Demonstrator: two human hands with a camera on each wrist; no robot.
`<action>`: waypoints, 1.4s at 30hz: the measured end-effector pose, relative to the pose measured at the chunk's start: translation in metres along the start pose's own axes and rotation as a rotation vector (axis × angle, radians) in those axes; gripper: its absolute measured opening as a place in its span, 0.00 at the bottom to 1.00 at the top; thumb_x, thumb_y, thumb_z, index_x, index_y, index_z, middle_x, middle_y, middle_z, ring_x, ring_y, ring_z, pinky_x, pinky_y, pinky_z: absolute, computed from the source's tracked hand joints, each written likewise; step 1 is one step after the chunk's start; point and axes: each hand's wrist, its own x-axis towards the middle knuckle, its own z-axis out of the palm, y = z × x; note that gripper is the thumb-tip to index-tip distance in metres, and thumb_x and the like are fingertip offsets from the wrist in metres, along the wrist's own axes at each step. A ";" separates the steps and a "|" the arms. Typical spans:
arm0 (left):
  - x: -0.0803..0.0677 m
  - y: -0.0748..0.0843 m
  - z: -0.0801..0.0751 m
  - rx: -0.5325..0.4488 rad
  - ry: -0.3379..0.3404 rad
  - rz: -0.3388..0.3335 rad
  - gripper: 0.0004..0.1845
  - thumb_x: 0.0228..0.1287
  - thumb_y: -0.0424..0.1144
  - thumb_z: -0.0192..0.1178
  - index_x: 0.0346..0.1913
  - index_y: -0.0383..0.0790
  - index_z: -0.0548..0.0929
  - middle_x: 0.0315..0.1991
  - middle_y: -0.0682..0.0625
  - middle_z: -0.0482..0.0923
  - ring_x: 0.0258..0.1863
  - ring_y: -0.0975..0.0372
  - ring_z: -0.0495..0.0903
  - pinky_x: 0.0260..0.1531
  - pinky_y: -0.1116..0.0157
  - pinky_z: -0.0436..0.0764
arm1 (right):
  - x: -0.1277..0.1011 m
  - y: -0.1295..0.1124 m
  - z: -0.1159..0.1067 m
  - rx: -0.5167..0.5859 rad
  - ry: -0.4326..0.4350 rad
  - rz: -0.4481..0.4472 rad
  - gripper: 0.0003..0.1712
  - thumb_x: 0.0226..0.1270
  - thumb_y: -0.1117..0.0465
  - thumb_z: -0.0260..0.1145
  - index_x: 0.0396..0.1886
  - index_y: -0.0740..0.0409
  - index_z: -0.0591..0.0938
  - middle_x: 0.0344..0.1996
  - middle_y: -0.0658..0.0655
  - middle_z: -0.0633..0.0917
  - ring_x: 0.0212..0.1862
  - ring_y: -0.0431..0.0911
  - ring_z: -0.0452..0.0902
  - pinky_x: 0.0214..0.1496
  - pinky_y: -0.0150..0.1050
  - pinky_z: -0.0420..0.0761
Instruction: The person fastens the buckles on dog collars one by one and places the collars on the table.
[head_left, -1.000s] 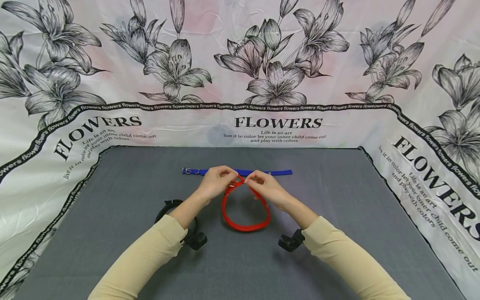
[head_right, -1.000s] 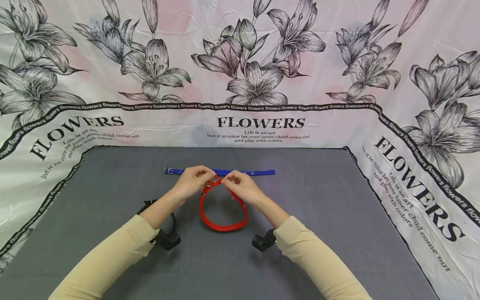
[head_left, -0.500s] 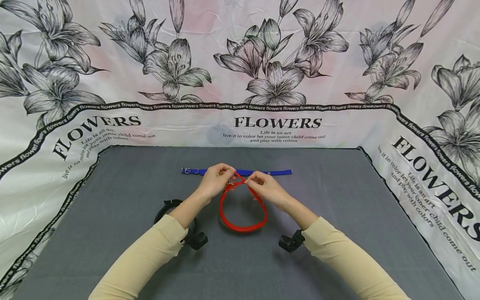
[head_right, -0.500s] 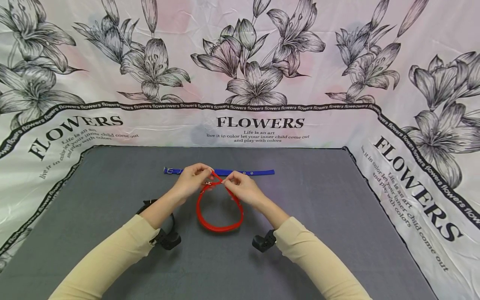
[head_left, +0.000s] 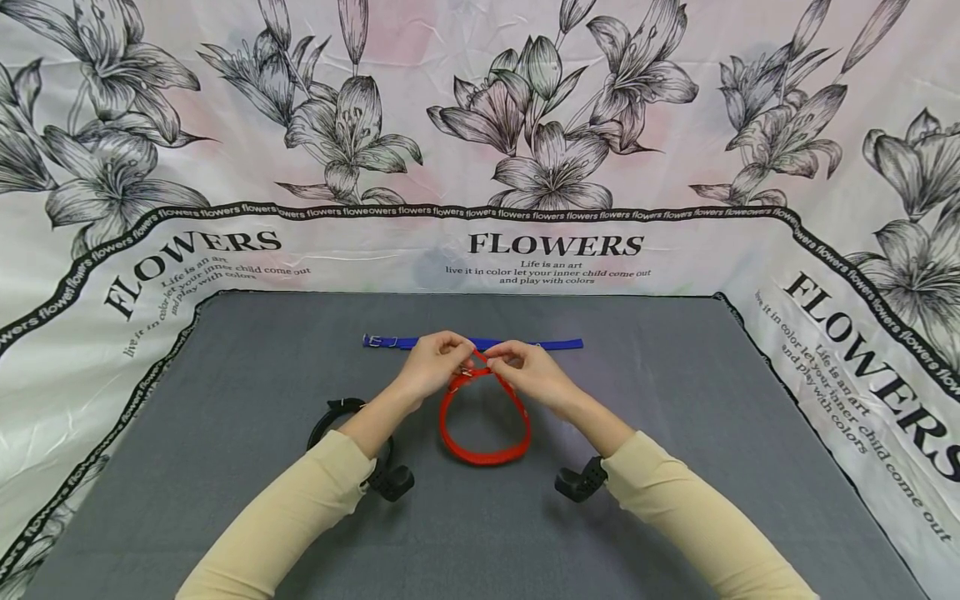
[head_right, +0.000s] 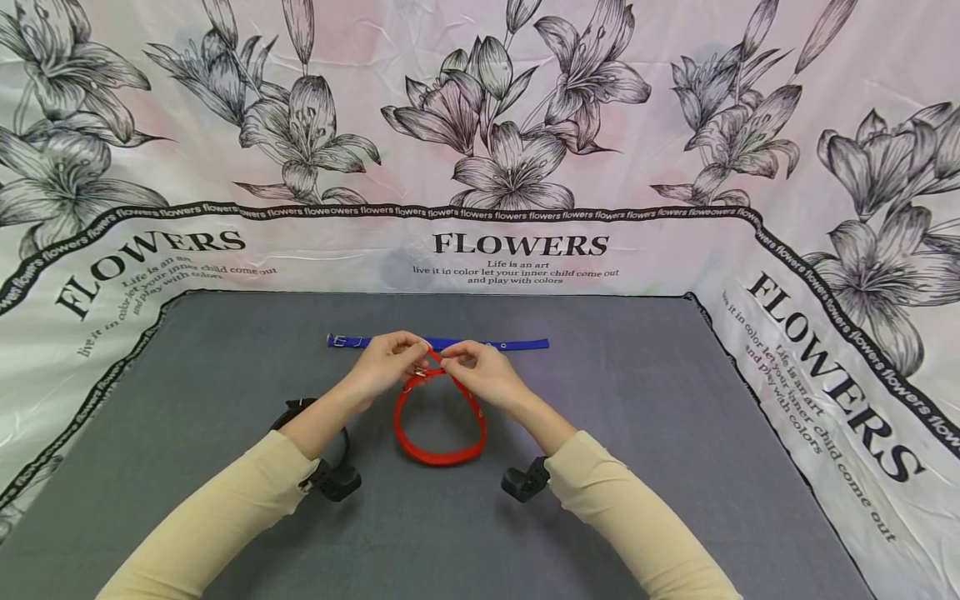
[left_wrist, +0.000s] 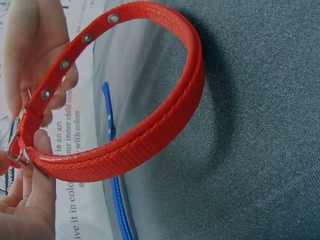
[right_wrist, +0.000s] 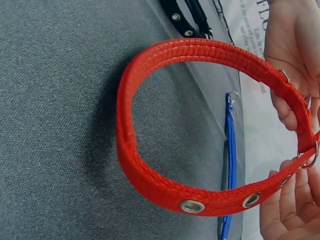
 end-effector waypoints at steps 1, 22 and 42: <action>0.000 0.000 0.000 0.007 -0.001 0.004 0.12 0.66 0.44 0.54 0.44 0.40 0.80 0.31 0.47 0.81 0.32 0.61 0.82 0.33 0.65 0.81 | 0.000 -0.001 0.000 -0.006 -0.004 0.010 0.16 0.66 0.51 0.59 0.51 0.49 0.78 0.45 0.58 0.82 0.35 0.48 0.74 0.37 0.48 0.75; -0.003 -0.016 -0.004 -0.002 -0.151 -0.006 0.15 0.61 0.44 0.60 0.49 0.42 0.79 0.46 0.42 0.81 0.44 0.56 0.81 0.48 0.56 0.76 | 0.003 0.001 -0.002 0.117 0.049 0.004 0.18 0.67 0.55 0.58 0.51 0.61 0.76 0.41 0.61 0.79 0.45 0.60 0.77 0.40 0.41 0.80; -0.003 -0.011 -0.002 -0.015 -0.086 0.001 0.12 0.62 0.41 0.60 0.46 0.39 0.82 0.39 0.43 0.82 0.31 0.58 0.80 0.36 0.60 0.81 | 0.008 -0.001 0.000 0.131 0.042 -0.056 0.18 0.68 0.52 0.57 0.52 0.56 0.74 0.43 0.61 0.78 0.41 0.56 0.74 0.44 0.50 0.76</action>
